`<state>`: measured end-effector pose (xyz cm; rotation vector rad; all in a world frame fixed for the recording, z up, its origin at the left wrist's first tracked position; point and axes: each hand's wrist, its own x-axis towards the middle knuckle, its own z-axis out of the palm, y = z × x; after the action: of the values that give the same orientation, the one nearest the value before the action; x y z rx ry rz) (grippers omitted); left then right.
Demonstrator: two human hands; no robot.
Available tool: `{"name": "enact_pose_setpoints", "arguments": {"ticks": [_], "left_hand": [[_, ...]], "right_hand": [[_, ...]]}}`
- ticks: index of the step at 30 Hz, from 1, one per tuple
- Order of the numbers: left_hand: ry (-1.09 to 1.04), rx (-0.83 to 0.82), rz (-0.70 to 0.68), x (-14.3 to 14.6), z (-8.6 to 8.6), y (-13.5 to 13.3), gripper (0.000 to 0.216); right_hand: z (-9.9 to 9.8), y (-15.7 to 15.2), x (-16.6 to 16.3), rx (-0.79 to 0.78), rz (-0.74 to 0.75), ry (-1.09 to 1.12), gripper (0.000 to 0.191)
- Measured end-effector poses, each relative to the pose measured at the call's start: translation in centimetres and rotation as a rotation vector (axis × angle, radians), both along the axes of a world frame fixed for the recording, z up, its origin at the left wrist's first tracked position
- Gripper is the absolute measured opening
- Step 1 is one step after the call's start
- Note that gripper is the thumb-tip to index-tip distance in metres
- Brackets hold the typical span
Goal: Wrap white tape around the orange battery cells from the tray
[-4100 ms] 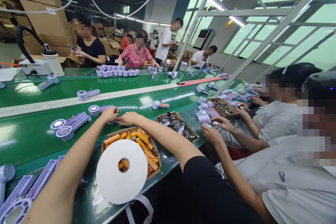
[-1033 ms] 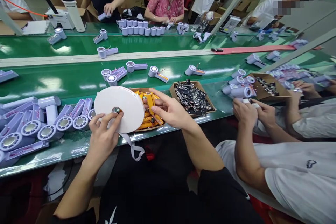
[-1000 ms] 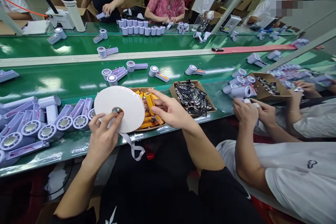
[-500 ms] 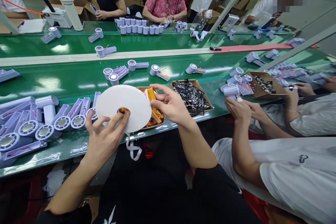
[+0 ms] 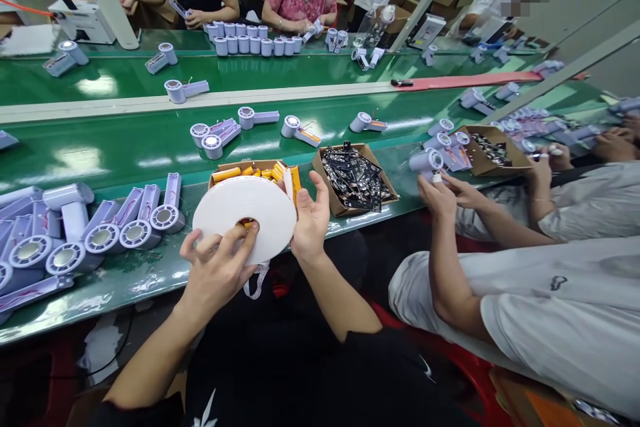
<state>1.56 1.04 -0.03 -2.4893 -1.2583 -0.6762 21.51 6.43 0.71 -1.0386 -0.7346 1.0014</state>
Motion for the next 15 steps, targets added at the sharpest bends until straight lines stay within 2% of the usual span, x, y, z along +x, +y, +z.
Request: {"name": "enact_pose_setpoints", "arguments": {"ticks": [5, 8, 12, 15], "left_hand": [[0.007, 0.005, -0.016, 0.6, -0.2, -0.2, 0.075], [-0.016, 0.025, -0.032, 0.8, 0.1, -0.3, 0.08], [-0.003, 0.047, -0.028, 0.8, 0.5, -0.2, 0.073], [0.003, 0.045, -0.042, 1.1, 0.6, -0.6, 0.067]], "right_hand": [[-0.6, -0.9, 0.3, 0.008, -0.1, 0.112, 0.097], [-0.9, -1.2, 1.1, 0.041, -0.152, 0.158, 0.093], [-1.3, -1.8, 2.8, 0.063, -0.06, 0.198, 0.082], [-0.9, -1.8, 4.6, 0.024, 0.041, 0.1, 0.088]]}}
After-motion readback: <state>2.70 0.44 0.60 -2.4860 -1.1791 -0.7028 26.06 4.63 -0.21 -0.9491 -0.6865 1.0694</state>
